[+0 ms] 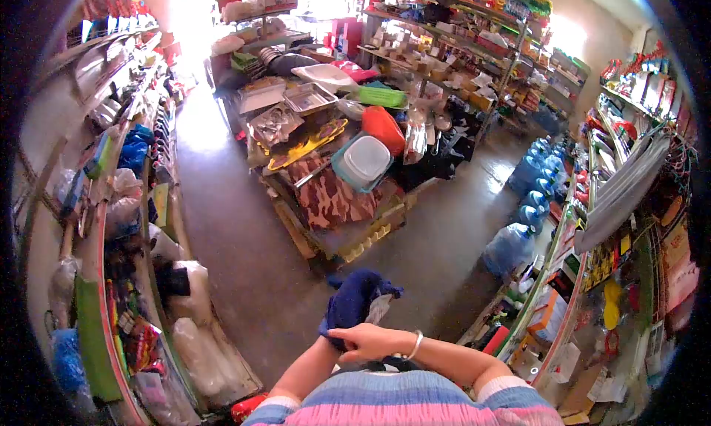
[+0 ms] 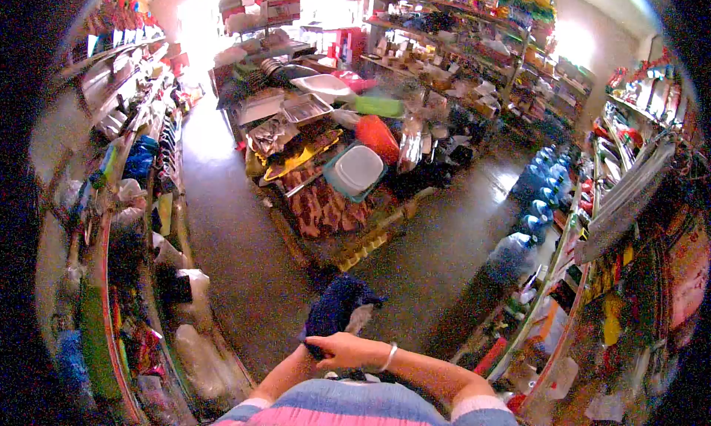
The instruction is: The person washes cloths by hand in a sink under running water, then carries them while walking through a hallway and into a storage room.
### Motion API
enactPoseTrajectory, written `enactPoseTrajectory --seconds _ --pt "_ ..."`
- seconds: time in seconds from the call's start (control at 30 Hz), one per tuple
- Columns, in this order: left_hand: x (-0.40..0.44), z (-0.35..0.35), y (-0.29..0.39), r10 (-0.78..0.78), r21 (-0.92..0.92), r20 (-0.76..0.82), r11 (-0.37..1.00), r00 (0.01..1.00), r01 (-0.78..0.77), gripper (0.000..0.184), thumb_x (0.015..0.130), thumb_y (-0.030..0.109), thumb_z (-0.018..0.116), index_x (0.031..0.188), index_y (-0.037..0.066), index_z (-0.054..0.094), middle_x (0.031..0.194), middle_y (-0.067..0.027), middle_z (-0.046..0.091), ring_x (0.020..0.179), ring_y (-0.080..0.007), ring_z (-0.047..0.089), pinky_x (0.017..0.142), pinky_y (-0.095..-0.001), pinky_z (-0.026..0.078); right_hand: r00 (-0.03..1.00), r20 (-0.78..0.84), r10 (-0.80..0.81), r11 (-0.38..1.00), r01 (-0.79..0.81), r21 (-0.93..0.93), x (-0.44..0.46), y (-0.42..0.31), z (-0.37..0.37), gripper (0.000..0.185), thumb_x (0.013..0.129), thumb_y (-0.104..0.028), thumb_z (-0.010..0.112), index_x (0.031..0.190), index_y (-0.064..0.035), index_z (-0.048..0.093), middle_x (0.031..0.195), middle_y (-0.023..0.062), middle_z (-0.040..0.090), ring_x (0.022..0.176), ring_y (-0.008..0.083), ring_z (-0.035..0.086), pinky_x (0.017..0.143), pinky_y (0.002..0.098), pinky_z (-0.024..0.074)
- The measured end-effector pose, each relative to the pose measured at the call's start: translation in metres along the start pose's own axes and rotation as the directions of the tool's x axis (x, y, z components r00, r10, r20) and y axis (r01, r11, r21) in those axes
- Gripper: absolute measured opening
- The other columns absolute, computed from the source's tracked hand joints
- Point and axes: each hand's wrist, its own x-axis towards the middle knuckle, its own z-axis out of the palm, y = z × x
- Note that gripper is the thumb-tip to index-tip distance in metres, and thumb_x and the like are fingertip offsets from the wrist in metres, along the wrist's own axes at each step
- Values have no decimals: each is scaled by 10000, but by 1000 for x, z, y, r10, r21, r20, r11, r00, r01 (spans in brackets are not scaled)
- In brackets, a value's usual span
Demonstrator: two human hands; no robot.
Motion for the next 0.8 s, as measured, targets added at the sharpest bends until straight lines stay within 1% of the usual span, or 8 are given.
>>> enactPoseTrajectory --seconds 0.17,0.27,0.37,0.43,0.5,0.53,0.7,0.8 --pt "-1 9 35 161 648 66 743 985 -165 205 850 162 522 1048 117 548 999 -84 594 927 -197 562 908 -358 415 862 -388 325 886 -134 444 -41 32 -46 366 800 -147 613 1139 -29 538 762 32 601 657 79 522 575 258 444" --pt "12 44 78 -70 985 160 -57 985 -164 194 860 111 515 1053 93 531 1016 -80 565 933 -148 532 885 -312 417 625 -667 406 792 124 598 -49 34 -68 231 817 -70 569 1039 -10 591 706 -46 522 637 43 442 571 185 383" --pt "15 46 17 -140 893 77 451 987 -6 235 876 112 494 1105 58 496 1069 -64 522 984 -143 493 898 -287 394 506 -759 410 864 51 501 -53 46 -69 206 814 -68 572 1010 -13 604 690 -47 521 625 41 437 557 184 378" --pt "23 58 -21 -174 497 10 855 985 146 273 883 97 476 1147 29 465 1111 -48 494 1025 -156 468 906 -276 380 454 -810 370 907 13 422 -64 49 -71 185 809 -69 579 984 -21 614 662 -32 517 597 44 431 536 194 380" --pt "35 66 -50 -46 649 112 760 993 -38 273 879 81 473 1146 25 473 1098 -50 508 1015 -172 481 903 -277 384 432 -830 353 917 16 398 -79 54 -73 185 806 -68 583 983 -26 615 640 -23 508 577 47 426 522 199 379" --pt "44 69 -47 -154 840 189 537 970 -79 260 878 52 456 1132 14 490 1104 -59 523 1020 -176 491 905 -282 386 386 -857 341 926 19 377 -86 66 -73 196 794 -72 597 985 -29 615 617 -12 498 554 53 427 506 207 380" --pt "70 65 -133 -9 622 229 770 973 -140 259 876 127 480 1116 38 516 1090 -77 544 1014 -186 509 890 -325 392 300 -898 321 945 -36 326 -141 105 -80 231 763 -87 634 989 -40 612 645 15 517 561 73 456 525 219 403" --pt "94 78 -151 -63 843 249 505 967 -184 240 840 196 525 1044 75 560 960 -65 584 903 -210 548 780 -343 412 284 -914 289 957 -87 276 -175 131 -86 276 742 -98 663 1006 -48 604 693 24 517 594 85 467 547 227 415"
